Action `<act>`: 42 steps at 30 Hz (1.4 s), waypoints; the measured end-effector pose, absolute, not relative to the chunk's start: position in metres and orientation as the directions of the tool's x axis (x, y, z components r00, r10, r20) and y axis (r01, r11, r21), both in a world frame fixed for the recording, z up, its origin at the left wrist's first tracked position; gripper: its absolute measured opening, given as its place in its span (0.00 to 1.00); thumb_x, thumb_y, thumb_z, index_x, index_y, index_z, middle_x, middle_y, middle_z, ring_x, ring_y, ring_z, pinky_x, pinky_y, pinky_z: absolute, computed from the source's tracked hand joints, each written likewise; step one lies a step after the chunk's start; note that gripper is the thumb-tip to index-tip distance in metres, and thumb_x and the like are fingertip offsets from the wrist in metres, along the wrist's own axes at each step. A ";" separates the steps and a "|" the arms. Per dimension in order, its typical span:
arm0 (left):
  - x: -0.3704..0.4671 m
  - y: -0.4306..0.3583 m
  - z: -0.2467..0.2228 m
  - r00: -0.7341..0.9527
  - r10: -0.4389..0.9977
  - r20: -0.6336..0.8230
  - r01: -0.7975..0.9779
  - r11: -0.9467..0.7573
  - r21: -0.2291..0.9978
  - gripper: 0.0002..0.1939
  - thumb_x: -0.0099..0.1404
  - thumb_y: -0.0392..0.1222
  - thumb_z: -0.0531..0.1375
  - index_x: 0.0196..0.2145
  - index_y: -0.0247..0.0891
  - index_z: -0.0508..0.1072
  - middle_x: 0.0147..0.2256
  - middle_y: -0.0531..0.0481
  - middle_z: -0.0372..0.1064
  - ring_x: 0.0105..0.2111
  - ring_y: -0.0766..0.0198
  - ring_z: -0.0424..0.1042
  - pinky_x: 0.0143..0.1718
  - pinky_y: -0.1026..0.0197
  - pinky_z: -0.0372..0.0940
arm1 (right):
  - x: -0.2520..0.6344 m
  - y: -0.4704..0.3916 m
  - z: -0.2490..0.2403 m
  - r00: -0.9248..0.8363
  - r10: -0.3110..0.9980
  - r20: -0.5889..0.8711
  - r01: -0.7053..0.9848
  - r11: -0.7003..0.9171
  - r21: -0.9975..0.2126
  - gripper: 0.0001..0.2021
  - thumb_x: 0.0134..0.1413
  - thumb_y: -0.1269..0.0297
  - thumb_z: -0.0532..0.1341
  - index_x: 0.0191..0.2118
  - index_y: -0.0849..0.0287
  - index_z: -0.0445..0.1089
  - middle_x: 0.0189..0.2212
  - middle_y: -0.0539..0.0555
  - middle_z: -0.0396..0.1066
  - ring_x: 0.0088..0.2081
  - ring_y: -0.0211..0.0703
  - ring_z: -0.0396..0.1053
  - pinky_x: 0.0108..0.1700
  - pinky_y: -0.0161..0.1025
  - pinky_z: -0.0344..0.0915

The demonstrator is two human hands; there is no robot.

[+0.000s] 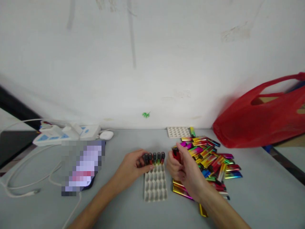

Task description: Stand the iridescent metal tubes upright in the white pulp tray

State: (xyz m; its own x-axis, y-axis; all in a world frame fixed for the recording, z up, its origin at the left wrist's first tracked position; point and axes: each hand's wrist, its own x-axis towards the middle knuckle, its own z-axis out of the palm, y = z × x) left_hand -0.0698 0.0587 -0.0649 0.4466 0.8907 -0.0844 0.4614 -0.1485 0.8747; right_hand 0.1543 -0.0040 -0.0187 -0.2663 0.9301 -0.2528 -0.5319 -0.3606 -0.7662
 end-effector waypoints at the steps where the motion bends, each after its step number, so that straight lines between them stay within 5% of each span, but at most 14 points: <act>1: -0.070 0.059 -0.065 0.443 0.892 -0.084 0.464 -0.149 0.873 0.17 0.63 0.54 0.73 0.39 0.39 0.79 0.28 0.57 0.67 0.28 0.61 0.66 0.28 0.64 0.58 | 0.155 -0.004 -0.021 -0.288 0.922 -0.260 -0.543 -0.381 -0.749 0.34 0.59 0.34 0.69 0.22 0.53 0.53 0.18 0.38 0.40 0.20 0.30 0.33 0.21 0.35 0.32; 15: -0.070 0.059 -0.066 0.427 0.901 -0.074 0.474 -0.153 0.867 0.20 0.62 0.56 0.74 0.43 0.40 0.83 0.28 0.56 0.71 0.28 0.60 0.67 0.29 0.64 0.60 | 0.143 -0.011 -0.028 -0.286 0.898 -0.335 -0.499 -0.438 -0.748 0.26 0.59 0.42 0.62 0.21 0.50 0.52 0.15 0.37 0.40 0.17 0.31 0.32 0.18 0.35 0.31; 23: -0.070 0.059 -0.067 0.437 0.896 -0.077 0.453 -0.145 0.880 0.18 0.63 0.53 0.74 0.46 0.40 0.83 0.31 0.54 0.75 0.30 0.59 0.71 0.31 0.63 0.63 | 0.141 -0.012 -0.026 -0.287 0.897 -0.337 -0.495 -0.440 -0.749 0.33 0.55 0.32 0.66 0.22 0.51 0.51 0.16 0.36 0.40 0.18 0.30 0.33 0.20 0.35 0.31; 31: -0.064 0.054 -0.064 0.376 0.926 -0.031 0.449 -0.153 0.881 0.31 0.66 0.54 0.71 0.63 0.42 0.77 0.26 0.57 0.71 0.27 0.59 0.69 0.30 0.62 0.59 | 0.144 -0.011 -0.030 -0.331 0.879 -0.344 -0.506 -0.473 -0.722 0.35 0.55 0.28 0.67 0.22 0.51 0.50 0.16 0.37 0.39 0.18 0.31 0.32 0.20 0.35 0.29; 42: -0.065 0.055 -0.066 0.381 0.923 -0.041 0.384 -0.118 0.916 0.33 0.65 0.52 0.72 0.64 0.41 0.74 0.25 0.59 0.68 0.27 0.61 0.69 0.29 0.63 0.60 | 0.140 -0.012 -0.028 -0.264 0.897 -0.354 -0.489 -0.441 -0.752 0.28 0.54 0.39 0.64 0.21 0.50 0.51 0.15 0.37 0.40 0.18 0.31 0.34 0.20 0.36 0.31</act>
State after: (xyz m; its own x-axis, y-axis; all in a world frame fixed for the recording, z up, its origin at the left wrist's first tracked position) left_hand -0.0651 0.0547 -0.0665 0.3814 0.9235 -0.0414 0.3845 -0.1178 0.9156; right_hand 0.1402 -0.0123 -0.0278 -0.2640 0.8971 -0.3543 -0.4892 -0.4411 -0.7524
